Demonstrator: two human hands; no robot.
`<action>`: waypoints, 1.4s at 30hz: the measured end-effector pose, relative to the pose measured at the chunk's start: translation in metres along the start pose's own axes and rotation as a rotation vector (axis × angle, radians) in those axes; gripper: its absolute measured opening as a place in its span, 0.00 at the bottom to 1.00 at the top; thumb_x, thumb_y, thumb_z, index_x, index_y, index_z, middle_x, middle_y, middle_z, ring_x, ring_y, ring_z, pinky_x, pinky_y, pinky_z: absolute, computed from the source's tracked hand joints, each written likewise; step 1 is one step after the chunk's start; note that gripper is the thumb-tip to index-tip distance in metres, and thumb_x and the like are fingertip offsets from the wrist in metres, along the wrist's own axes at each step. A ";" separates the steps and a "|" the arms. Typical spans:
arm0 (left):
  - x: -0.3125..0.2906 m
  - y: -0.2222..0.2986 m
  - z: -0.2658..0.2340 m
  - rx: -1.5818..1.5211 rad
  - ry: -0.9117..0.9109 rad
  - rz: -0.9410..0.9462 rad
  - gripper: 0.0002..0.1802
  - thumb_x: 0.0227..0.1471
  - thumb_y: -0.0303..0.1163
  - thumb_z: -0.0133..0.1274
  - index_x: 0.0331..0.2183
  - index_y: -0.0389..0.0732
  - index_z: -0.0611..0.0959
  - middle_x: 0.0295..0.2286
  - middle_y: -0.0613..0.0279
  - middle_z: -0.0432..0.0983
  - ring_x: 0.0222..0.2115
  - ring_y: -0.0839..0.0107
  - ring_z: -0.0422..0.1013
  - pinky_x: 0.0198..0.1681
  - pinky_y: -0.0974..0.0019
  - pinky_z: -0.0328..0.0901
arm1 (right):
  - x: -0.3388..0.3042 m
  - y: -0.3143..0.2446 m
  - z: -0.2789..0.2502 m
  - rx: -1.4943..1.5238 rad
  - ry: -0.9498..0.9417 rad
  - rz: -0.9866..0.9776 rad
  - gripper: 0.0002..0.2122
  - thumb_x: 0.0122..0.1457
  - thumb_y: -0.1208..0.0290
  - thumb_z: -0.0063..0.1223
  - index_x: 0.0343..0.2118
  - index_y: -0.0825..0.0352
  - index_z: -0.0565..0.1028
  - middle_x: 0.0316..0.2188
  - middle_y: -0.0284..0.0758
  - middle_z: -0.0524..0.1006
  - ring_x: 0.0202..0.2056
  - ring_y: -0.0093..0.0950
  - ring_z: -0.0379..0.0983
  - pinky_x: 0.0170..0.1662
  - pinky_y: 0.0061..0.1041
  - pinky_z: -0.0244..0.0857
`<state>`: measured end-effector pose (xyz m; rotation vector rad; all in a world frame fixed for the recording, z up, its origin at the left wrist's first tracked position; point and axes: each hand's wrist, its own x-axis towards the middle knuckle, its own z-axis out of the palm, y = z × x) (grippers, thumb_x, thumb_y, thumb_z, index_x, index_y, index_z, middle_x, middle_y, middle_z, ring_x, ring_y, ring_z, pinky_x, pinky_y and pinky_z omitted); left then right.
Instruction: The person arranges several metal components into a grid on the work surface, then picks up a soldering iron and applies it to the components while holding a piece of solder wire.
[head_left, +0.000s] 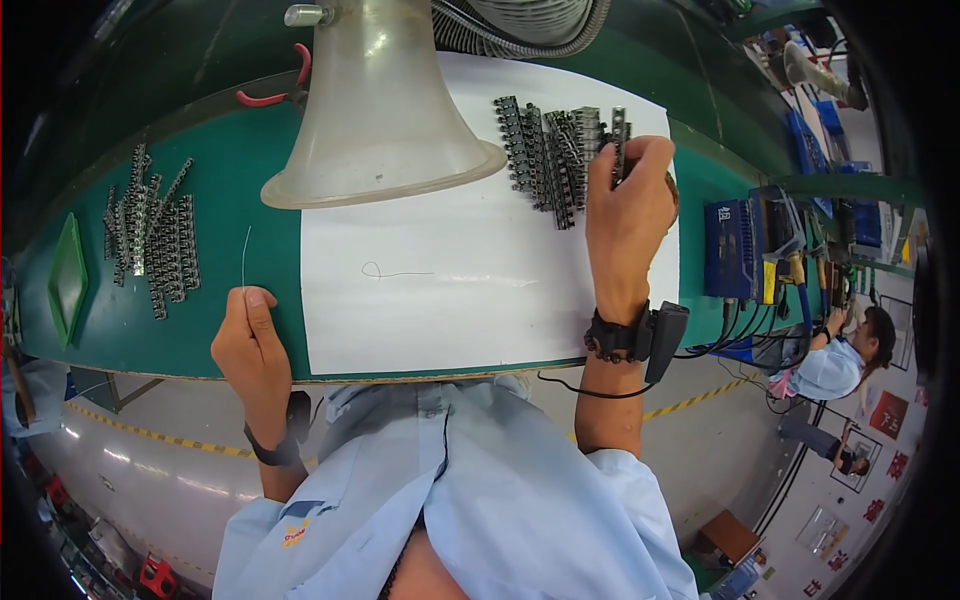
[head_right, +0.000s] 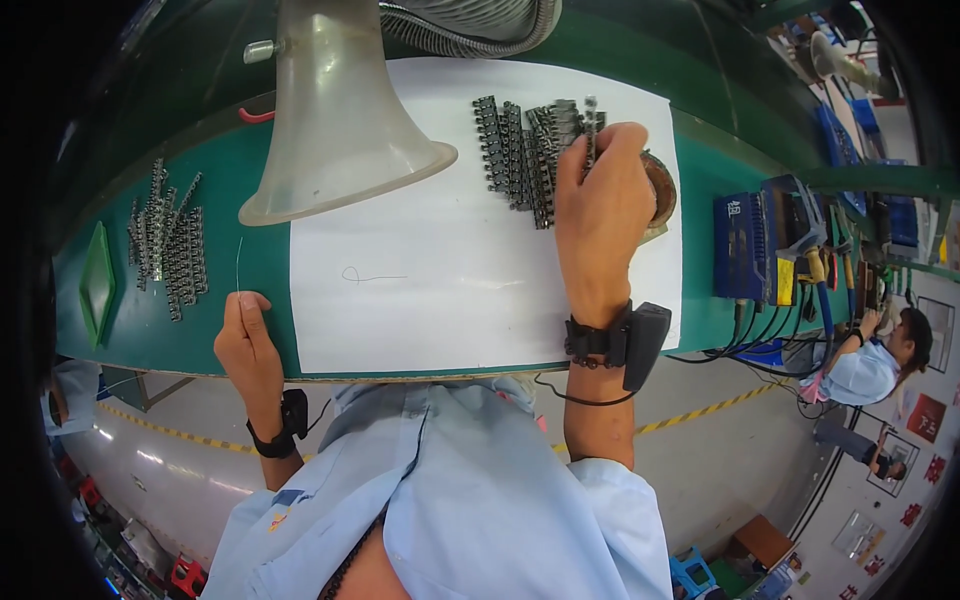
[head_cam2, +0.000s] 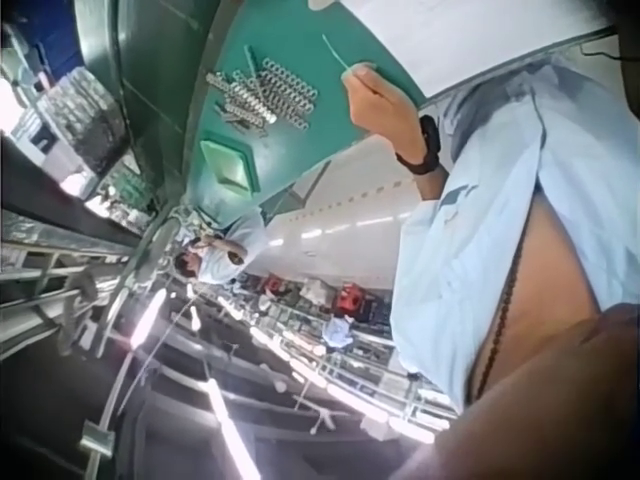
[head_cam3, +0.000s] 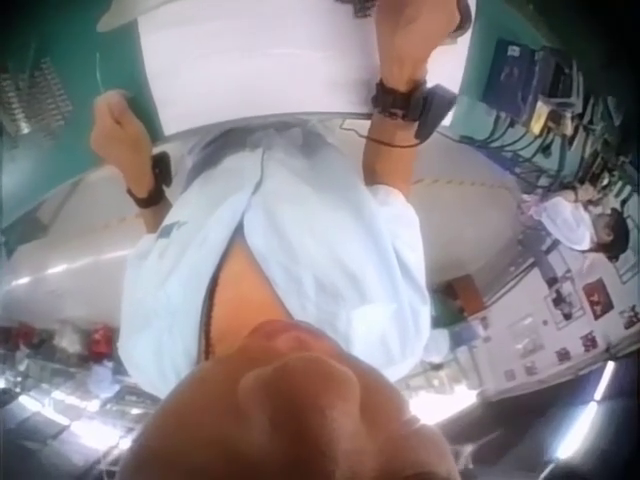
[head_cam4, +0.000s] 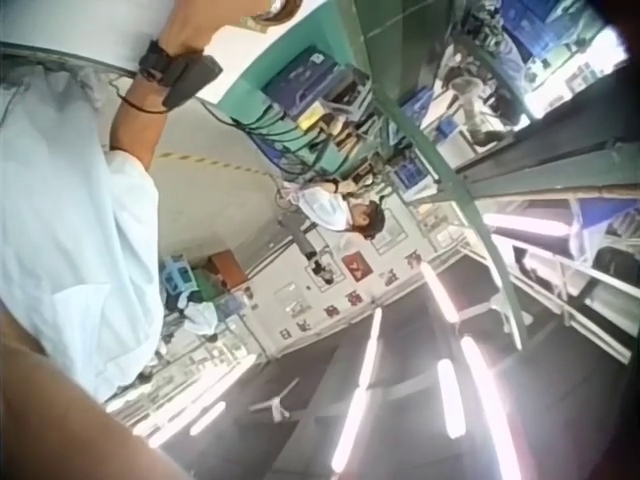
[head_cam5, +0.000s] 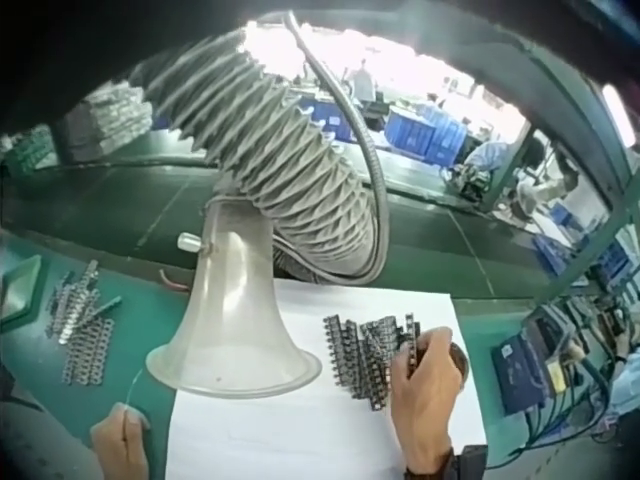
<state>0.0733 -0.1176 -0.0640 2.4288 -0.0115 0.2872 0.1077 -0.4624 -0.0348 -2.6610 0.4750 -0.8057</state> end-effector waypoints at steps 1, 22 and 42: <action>0.001 0.000 0.000 0.002 -0.002 0.003 0.16 0.65 0.33 0.41 0.27 0.36 0.75 0.19 0.59 0.68 0.17 0.71 0.61 0.22 0.68 0.57 | 0.001 0.001 -0.001 0.015 0.030 0.009 0.12 0.58 0.72 0.56 0.37 0.70 0.66 0.27 0.43 0.75 0.22 0.38 0.71 0.31 0.33 0.66; 0.021 0.007 -0.014 -0.197 0.050 -0.096 0.17 0.63 0.32 0.45 0.22 0.37 0.65 0.17 0.68 0.53 0.19 0.81 0.48 0.20 0.70 0.46 | -0.074 -0.055 -0.021 0.612 -0.412 0.237 0.10 0.62 0.76 0.51 0.44 0.68 0.65 0.31 0.37 0.78 0.30 0.15 0.68 0.32 0.14 0.61; 0.004 0.025 0.018 -0.194 -0.169 0.054 0.19 0.60 0.32 0.53 0.20 0.36 0.68 0.14 0.62 0.54 0.16 0.74 0.48 0.18 0.69 0.48 | -0.102 -0.046 -0.042 0.353 -0.491 0.286 0.09 0.63 0.75 0.48 0.44 0.71 0.67 0.26 0.35 0.76 0.24 0.20 0.67 0.29 0.21 0.62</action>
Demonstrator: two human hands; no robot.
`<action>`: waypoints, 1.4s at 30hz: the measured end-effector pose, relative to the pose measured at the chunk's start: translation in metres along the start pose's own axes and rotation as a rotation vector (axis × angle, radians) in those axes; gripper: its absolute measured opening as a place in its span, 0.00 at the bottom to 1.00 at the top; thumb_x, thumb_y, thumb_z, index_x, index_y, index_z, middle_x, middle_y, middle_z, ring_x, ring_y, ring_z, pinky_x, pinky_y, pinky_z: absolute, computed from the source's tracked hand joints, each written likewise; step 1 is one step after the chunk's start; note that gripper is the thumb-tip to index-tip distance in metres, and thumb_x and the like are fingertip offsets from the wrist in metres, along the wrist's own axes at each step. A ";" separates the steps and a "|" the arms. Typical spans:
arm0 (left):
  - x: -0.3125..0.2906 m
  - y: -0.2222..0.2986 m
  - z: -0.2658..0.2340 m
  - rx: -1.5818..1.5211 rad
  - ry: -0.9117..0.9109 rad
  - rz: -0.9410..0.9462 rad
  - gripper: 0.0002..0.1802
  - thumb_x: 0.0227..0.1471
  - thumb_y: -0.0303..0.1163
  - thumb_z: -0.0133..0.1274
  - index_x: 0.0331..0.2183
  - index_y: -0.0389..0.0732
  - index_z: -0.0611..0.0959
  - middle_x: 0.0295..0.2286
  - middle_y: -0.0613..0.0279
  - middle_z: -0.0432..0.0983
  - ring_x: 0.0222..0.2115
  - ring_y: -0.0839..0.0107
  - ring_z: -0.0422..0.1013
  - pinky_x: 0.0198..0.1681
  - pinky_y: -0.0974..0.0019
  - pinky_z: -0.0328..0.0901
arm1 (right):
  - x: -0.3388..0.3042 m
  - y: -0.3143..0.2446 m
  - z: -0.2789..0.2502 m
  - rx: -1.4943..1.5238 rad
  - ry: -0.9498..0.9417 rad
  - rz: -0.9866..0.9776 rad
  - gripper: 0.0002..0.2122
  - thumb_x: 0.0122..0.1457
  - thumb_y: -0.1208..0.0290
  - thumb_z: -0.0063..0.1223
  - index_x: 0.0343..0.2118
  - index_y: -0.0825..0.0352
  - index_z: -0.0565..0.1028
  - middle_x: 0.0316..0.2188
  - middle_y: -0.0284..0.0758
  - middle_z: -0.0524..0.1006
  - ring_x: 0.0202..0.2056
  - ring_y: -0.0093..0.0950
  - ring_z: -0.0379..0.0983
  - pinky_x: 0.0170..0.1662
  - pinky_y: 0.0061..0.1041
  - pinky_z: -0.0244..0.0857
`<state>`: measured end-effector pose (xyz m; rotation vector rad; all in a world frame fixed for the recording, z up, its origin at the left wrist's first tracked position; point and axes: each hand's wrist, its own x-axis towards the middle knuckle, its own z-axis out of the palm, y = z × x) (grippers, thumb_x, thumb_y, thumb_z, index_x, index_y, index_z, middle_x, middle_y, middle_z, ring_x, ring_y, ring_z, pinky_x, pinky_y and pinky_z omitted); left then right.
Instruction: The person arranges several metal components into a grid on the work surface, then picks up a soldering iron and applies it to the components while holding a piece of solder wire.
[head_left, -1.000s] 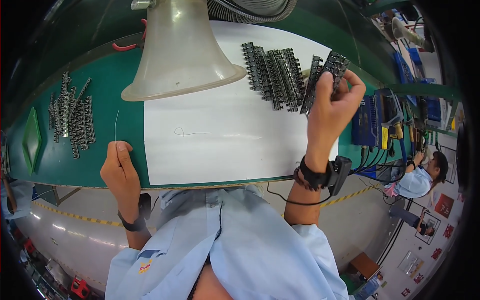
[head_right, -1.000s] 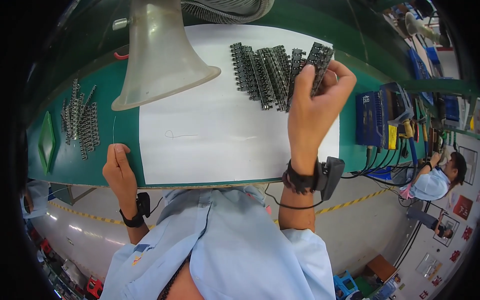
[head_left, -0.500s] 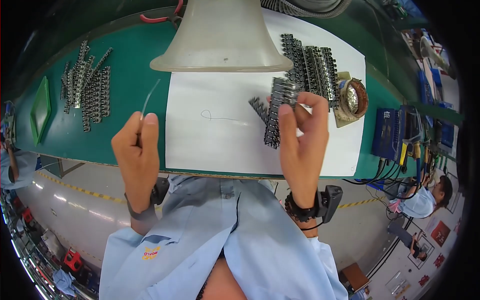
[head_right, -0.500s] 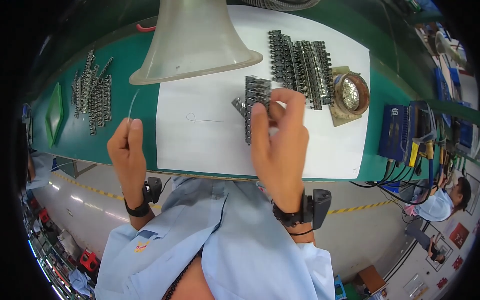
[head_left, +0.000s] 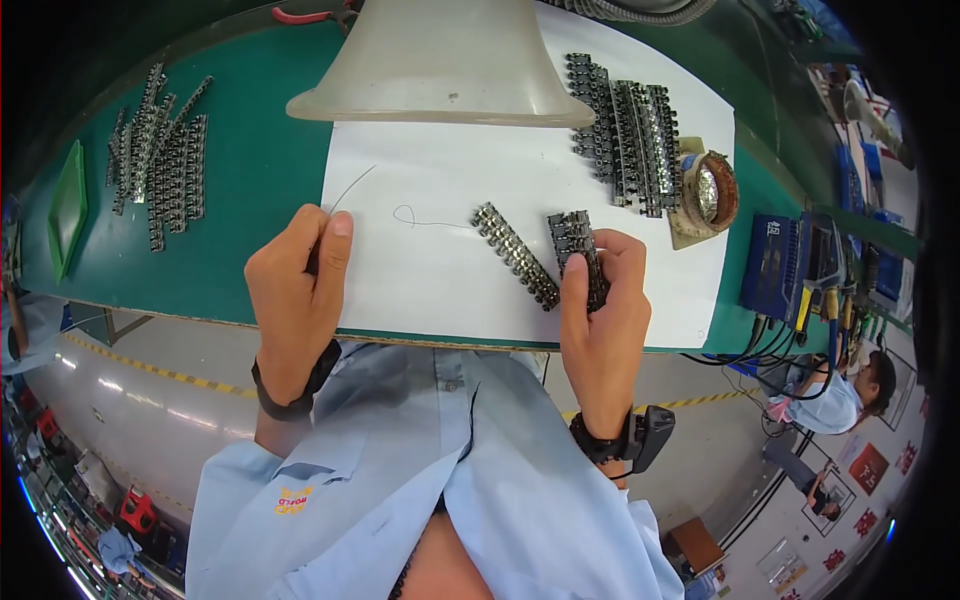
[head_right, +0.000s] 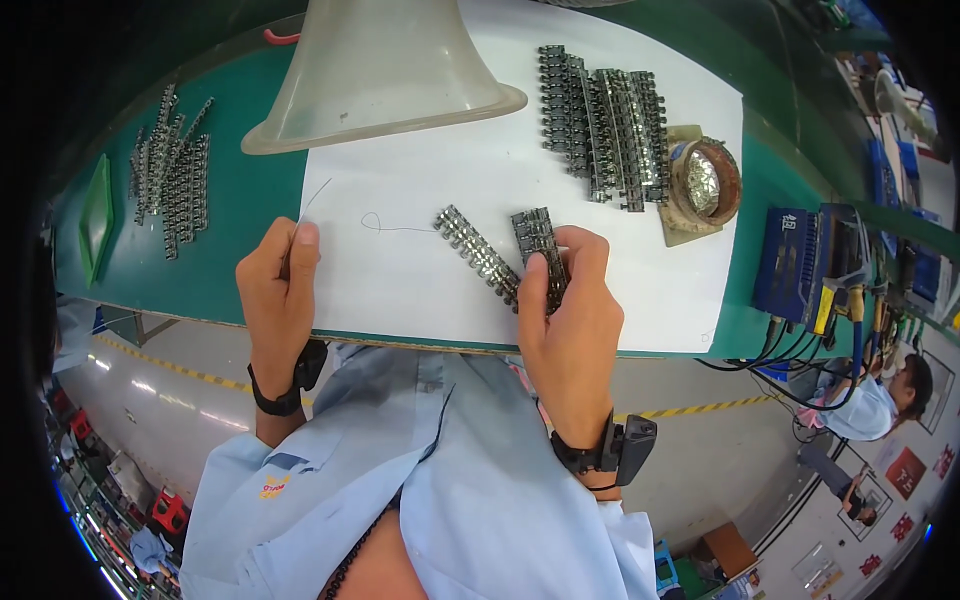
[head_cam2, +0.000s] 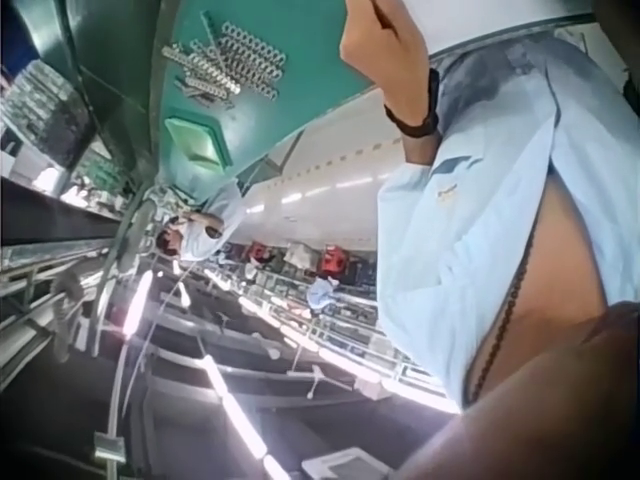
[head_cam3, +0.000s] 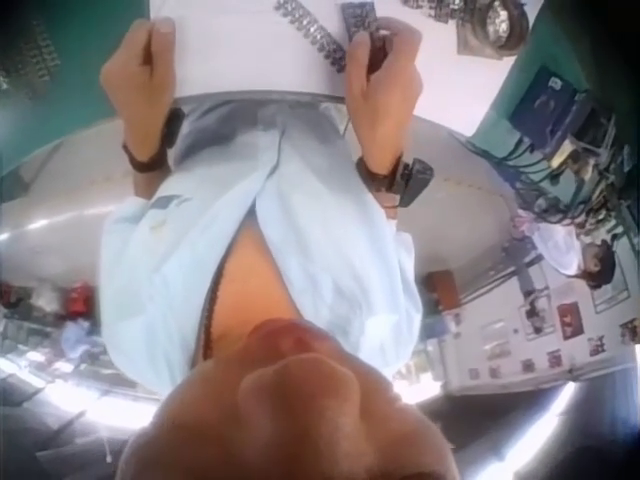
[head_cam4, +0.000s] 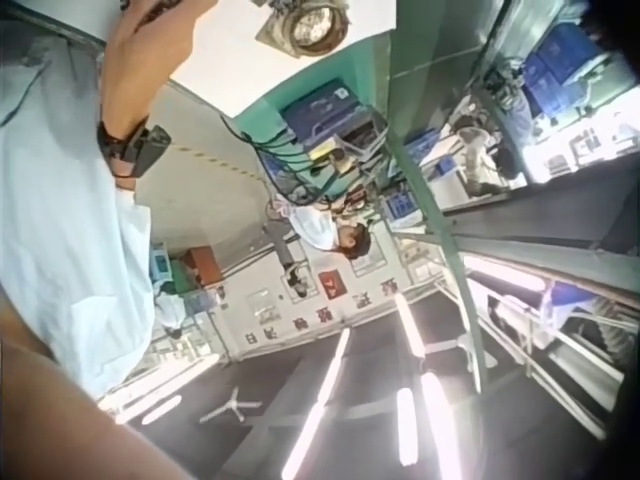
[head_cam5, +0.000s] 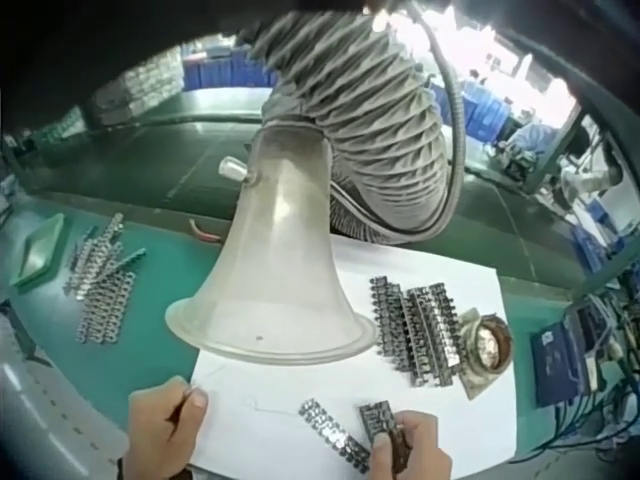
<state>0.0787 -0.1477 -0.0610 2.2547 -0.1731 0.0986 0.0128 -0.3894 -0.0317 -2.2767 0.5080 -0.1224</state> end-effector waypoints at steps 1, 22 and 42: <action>0.000 0.002 0.001 -0.006 -0.004 0.000 0.18 0.60 0.32 0.53 0.20 0.36 0.69 0.14 0.62 0.54 0.16 0.74 0.49 0.18 0.69 0.48 | 0.000 -0.002 0.001 0.030 0.010 0.000 0.08 0.63 0.75 0.49 0.43 0.71 0.67 0.26 0.36 0.76 0.24 0.21 0.68 0.29 0.22 0.63; -0.004 0.041 0.012 -0.022 -0.315 0.019 0.06 0.50 0.26 0.60 0.27 0.40 0.77 0.17 0.63 0.68 0.13 0.73 0.61 0.17 0.71 0.56 | -0.006 -0.005 -0.016 -0.144 -0.109 -0.150 0.12 0.56 0.73 0.58 0.43 0.67 0.72 0.35 0.37 0.76 0.31 0.29 0.73 0.32 0.29 0.67; 0.004 0.052 0.031 0.050 -0.308 0.132 0.13 0.46 0.27 0.62 0.36 0.43 0.77 0.19 0.65 0.65 0.16 0.72 0.64 0.19 0.68 0.59 | 0.009 0.031 -0.034 -0.451 0.204 -0.223 0.13 0.51 0.74 0.64 0.39 0.68 0.74 0.32 0.34 0.74 0.35 0.31 0.68 0.36 0.29 0.63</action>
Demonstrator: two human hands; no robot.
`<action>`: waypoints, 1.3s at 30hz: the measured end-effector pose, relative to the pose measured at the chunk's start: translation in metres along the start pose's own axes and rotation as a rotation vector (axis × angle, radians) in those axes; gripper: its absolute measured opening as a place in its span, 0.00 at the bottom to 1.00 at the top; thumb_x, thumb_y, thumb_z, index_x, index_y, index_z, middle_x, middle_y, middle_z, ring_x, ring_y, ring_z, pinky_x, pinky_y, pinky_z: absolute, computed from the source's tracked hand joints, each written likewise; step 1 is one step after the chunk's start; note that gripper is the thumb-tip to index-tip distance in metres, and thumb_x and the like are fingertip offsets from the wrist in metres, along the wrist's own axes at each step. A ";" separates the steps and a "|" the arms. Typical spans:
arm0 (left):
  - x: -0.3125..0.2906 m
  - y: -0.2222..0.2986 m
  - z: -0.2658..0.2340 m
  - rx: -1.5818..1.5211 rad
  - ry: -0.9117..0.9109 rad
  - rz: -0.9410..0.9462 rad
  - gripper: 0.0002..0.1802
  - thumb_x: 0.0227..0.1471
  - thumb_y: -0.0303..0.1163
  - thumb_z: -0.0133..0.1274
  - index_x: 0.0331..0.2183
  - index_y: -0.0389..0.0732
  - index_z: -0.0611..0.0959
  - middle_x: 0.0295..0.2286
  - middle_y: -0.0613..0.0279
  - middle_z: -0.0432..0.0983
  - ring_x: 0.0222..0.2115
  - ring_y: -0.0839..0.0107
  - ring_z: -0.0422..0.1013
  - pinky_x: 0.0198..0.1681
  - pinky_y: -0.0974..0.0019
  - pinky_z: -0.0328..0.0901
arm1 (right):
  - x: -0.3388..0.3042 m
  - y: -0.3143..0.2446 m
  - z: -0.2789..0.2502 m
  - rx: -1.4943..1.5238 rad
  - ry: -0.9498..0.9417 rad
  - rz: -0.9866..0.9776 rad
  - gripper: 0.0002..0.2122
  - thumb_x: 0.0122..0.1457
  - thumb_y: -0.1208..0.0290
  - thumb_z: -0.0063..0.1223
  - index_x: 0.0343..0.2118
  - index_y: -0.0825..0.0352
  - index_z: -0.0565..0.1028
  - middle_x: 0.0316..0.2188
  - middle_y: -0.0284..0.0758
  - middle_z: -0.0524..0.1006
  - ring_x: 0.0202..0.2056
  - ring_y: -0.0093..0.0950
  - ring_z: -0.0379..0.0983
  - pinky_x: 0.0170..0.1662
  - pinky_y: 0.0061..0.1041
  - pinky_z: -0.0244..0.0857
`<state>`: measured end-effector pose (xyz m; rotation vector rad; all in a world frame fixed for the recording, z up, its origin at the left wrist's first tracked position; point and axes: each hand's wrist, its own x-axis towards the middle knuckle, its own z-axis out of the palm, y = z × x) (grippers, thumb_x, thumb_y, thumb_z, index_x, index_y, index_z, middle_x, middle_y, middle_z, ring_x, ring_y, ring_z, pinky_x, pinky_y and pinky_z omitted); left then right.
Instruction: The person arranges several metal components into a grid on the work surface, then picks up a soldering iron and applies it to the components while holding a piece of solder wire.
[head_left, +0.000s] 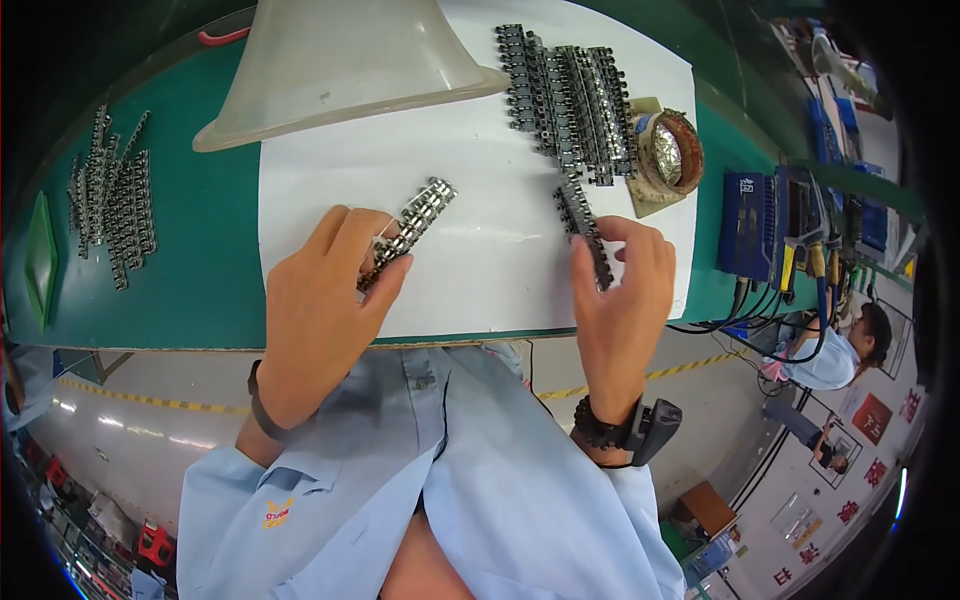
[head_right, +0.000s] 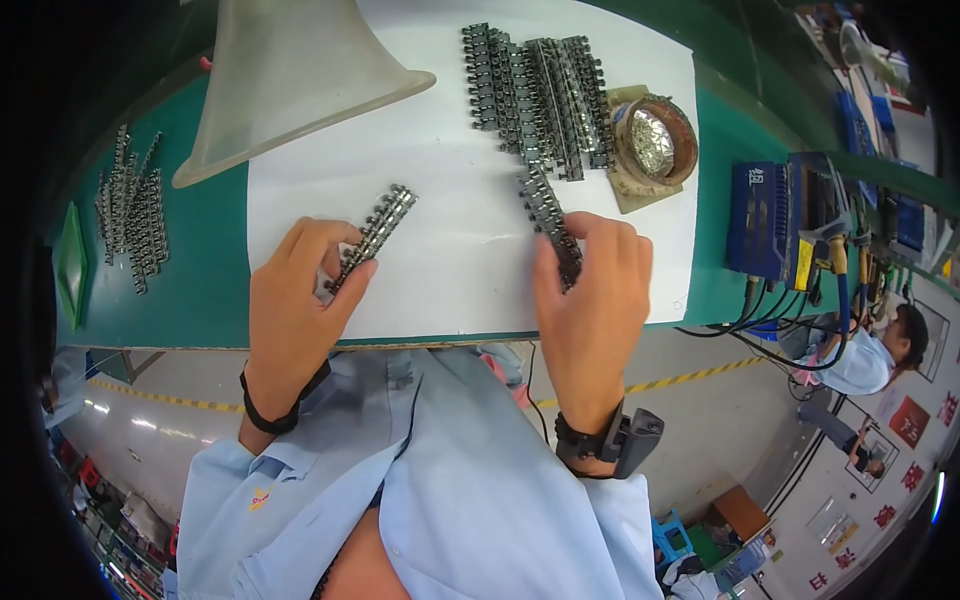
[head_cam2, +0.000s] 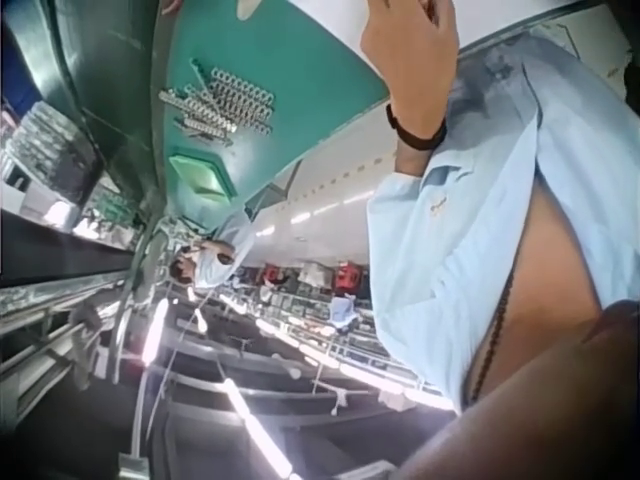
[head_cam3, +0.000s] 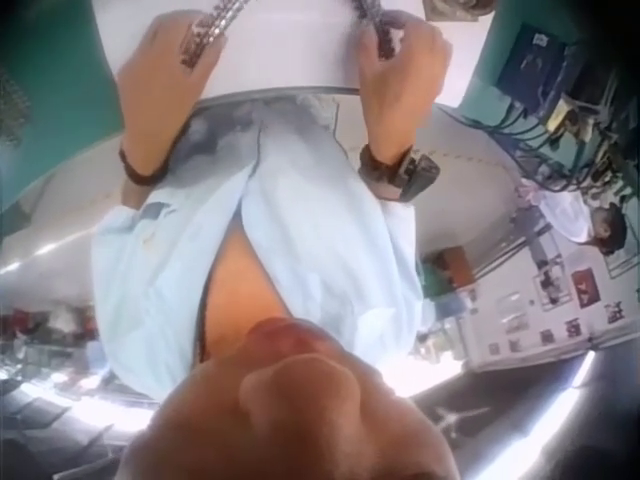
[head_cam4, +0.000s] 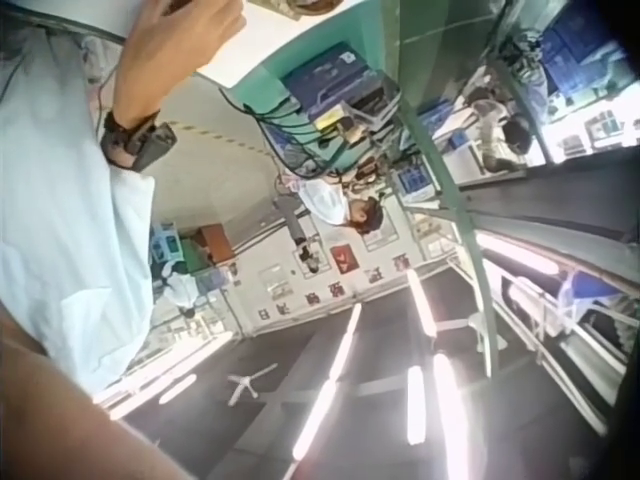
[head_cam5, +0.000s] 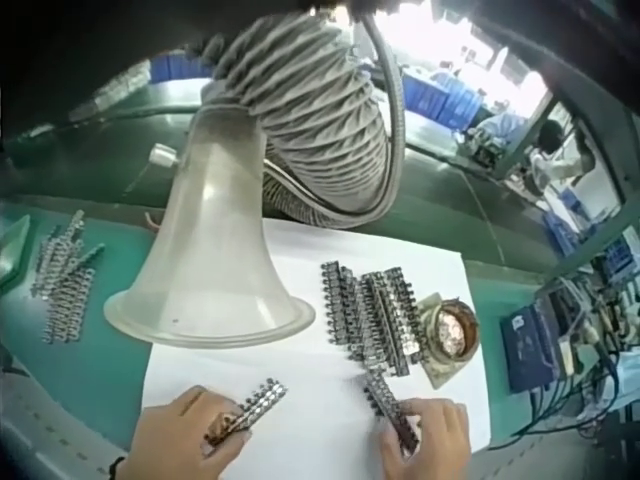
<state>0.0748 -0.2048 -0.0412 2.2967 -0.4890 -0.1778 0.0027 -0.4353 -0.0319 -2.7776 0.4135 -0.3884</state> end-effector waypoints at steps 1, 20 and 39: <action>-0.001 0.000 0.000 0.005 0.003 -0.004 0.13 0.46 0.27 0.62 0.36 0.43 0.77 0.19 0.65 0.65 0.16 0.72 0.64 0.19 0.68 0.59 | 0.000 0.001 -0.001 0.006 -0.001 -0.003 0.13 0.51 0.74 0.64 0.39 0.68 0.74 0.32 0.34 0.74 0.35 0.31 0.68 0.36 0.29 0.63; -0.006 -0.005 -0.004 -0.097 0.097 -0.221 0.13 0.45 0.27 0.63 0.31 0.42 0.74 0.14 0.66 0.64 0.13 0.73 0.59 0.17 0.69 0.54 | 0.002 0.009 -0.002 0.032 0.063 0.143 0.09 0.54 0.74 0.61 0.36 0.67 0.74 0.33 0.33 0.75 0.33 0.25 0.66 0.36 0.26 0.60; -0.008 -0.014 -0.002 -0.061 0.108 -0.175 0.14 0.45 0.27 0.63 0.35 0.41 0.78 0.17 0.66 0.68 0.14 0.74 0.64 0.18 0.70 0.59 | -0.010 -0.052 0.022 1.070 -0.206 0.409 0.04 0.61 0.78 0.53 0.36 0.66 0.70 0.29 0.30 0.73 0.19 0.15 0.64 0.21 0.14 0.59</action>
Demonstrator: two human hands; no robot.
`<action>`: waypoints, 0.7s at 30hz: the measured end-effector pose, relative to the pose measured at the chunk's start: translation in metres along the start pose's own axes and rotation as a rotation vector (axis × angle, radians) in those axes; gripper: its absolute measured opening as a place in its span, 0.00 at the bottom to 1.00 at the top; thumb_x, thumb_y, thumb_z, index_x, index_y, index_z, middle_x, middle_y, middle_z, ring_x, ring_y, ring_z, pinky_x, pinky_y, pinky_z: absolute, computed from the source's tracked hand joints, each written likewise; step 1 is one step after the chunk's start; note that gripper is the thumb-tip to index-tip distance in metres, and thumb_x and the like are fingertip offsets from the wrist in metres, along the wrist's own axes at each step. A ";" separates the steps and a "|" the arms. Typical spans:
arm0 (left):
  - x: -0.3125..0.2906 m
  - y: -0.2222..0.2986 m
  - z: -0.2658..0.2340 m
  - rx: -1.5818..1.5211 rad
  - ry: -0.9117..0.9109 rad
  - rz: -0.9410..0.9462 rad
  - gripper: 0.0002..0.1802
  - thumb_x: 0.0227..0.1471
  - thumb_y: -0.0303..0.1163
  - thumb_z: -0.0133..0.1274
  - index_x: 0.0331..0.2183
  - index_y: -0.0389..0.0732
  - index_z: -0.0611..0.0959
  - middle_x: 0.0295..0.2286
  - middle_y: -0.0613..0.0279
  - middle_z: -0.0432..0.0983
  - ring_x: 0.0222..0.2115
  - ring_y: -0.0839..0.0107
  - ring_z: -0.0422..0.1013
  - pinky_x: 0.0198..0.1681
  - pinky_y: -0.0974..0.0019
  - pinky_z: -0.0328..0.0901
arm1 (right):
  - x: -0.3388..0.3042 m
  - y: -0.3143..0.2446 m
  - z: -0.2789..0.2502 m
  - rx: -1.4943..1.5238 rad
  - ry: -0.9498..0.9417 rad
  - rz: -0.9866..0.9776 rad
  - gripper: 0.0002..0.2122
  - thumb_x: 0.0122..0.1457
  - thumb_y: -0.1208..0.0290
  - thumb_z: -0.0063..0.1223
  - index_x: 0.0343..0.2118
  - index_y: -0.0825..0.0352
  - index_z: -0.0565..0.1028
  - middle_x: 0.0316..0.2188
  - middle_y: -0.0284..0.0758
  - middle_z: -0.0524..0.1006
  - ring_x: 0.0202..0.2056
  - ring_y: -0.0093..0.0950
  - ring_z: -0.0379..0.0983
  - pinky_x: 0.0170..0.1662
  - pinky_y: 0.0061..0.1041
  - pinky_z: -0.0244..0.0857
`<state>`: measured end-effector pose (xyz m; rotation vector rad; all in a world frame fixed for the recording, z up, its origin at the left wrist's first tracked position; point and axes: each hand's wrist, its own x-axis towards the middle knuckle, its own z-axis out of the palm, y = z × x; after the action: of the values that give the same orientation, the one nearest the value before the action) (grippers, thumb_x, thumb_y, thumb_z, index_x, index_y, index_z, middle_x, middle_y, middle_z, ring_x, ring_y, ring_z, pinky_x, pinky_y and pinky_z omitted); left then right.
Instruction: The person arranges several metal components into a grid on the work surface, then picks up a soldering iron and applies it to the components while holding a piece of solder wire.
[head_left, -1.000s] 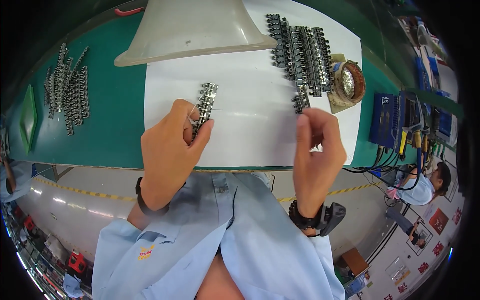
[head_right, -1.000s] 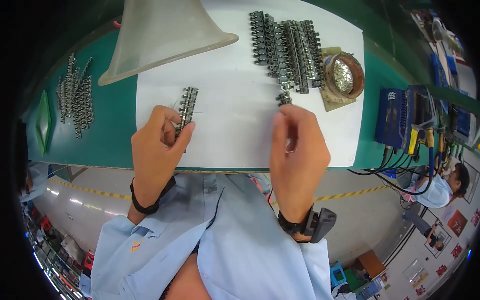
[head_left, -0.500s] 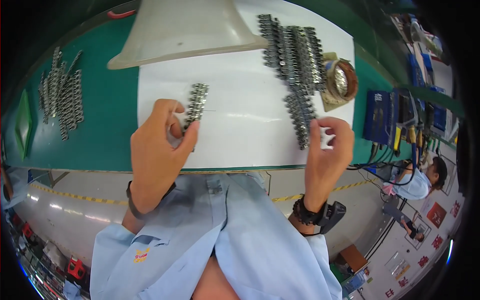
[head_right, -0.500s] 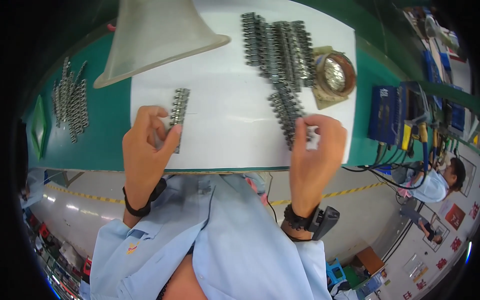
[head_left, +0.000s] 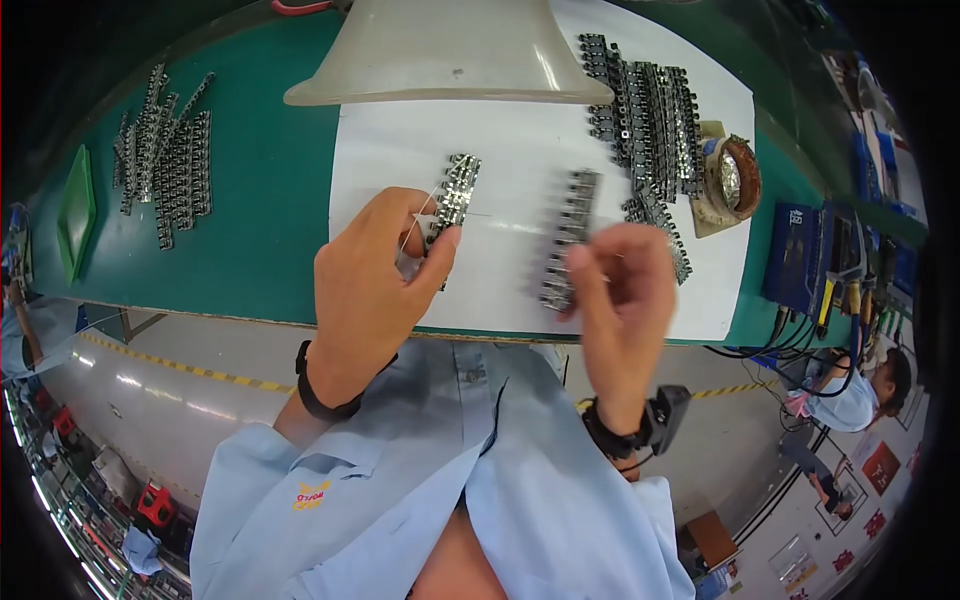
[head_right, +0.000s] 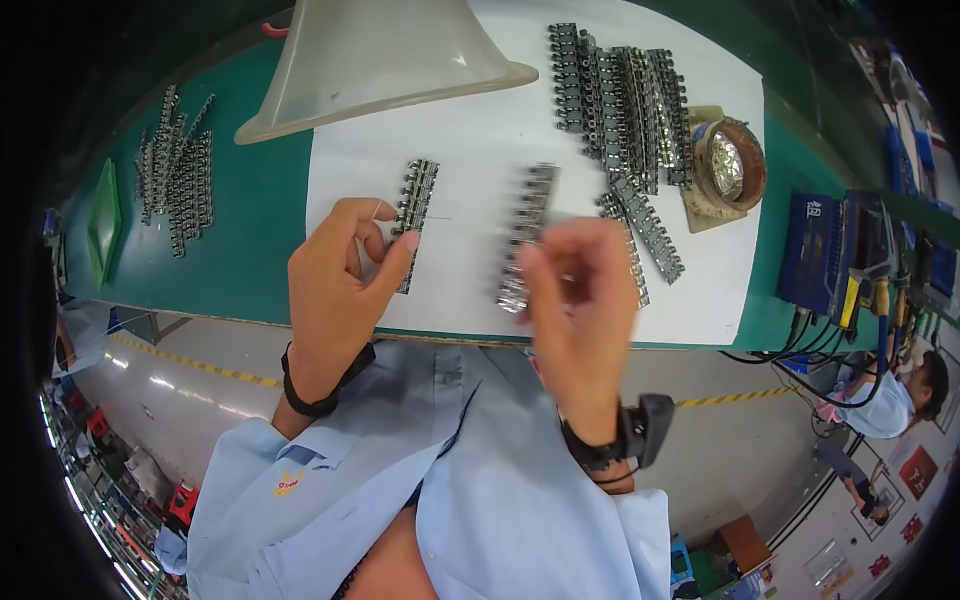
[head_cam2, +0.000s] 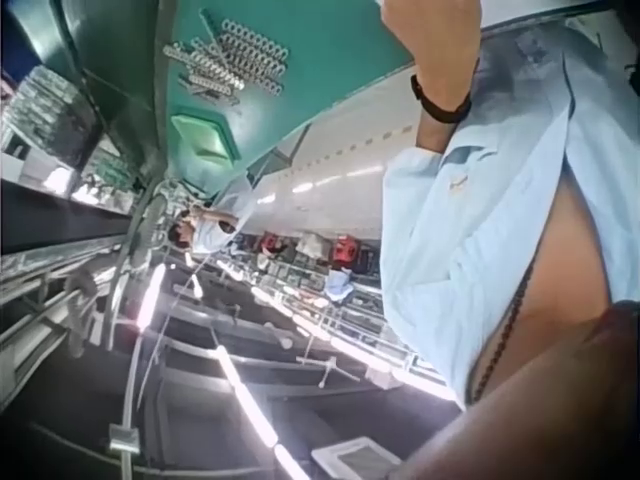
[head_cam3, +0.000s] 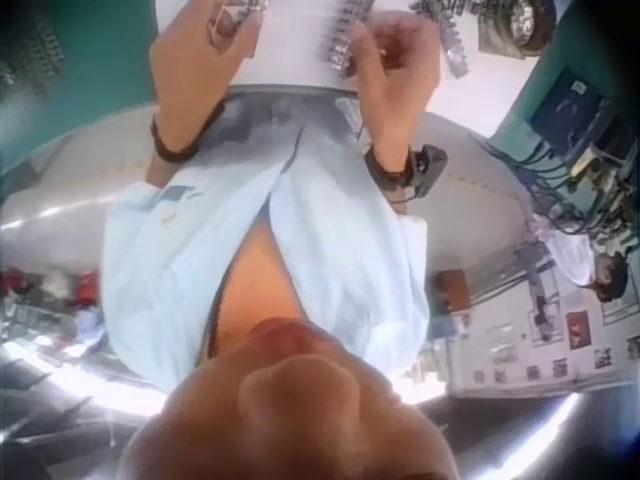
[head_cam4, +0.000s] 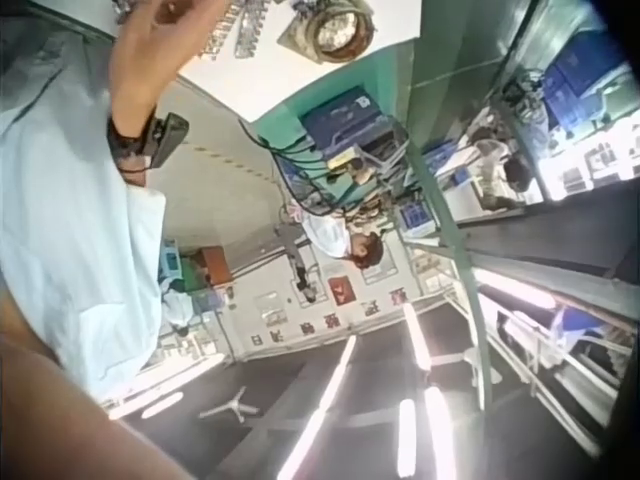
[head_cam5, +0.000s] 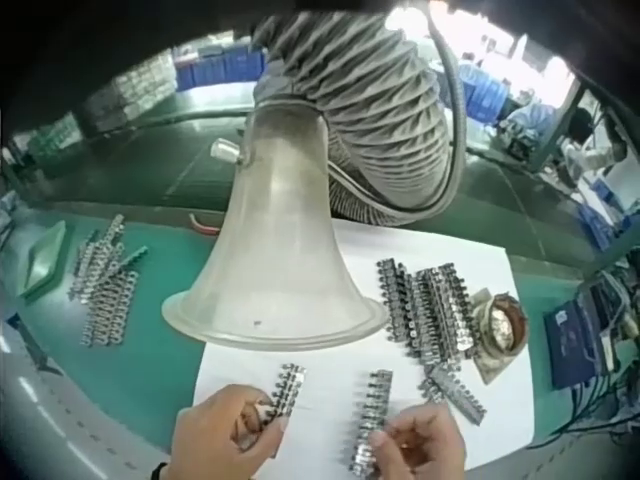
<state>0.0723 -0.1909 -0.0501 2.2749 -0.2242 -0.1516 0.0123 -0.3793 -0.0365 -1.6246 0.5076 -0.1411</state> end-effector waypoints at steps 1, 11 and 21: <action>0.000 0.000 0.000 0.015 0.008 0.015 0.14 0.45 0.27 0.63 0.35 0.41 0.78 0.18 0.66 0.69 0.15 0.74 0.64 0.18 0.70 0.59 | -0.001 0.000 0.009 0.000 0.002 0.003 0.04 0.61 0.78 0.53 0.36 0.66 0.70 0.29 0.30 0.73 0.19 0.15 0.64 0.21 0.14 0.59; 0.000 -0.002 0.001 -0.013 0.024 0.030 0.16 0.45 0.27 0.64 0.38 0.42 0.79 0.21 0.65 0.71 0.15 0.74 0.66 0.18 0.70 0.61 | 0.001 0.000 0.006 -0.766 -0.218 -0.538 0.30 0.45 0.70 0.67 0.52 0.68 0.67 0.48 0.43 0.72 0.50 0.44 0.67 0.50 0.38 0.63; 0.001 -0.005 0.008 -0.072 0.068 0.082 0.20 0.45 0.24 0.64 0.44 0.42 0.81 0.18 0.70 0.68 0.13 0.85 0.50 0.16 0.74 0.46 | 0.006 0.007 0.025 -0.808 -0.318 -0.554 0.38 0.40 0.68 0.71 0.56 0.67 0.65 0.58 0.40 0.66 0.60 0.43 0.59 0.59 0.40 0.54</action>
<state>0.0720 -0.1941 -0.0594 2.1918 -0.2712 -0.0393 0.0261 -0.3590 -0.0479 -2.4975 -0.1866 -0.0865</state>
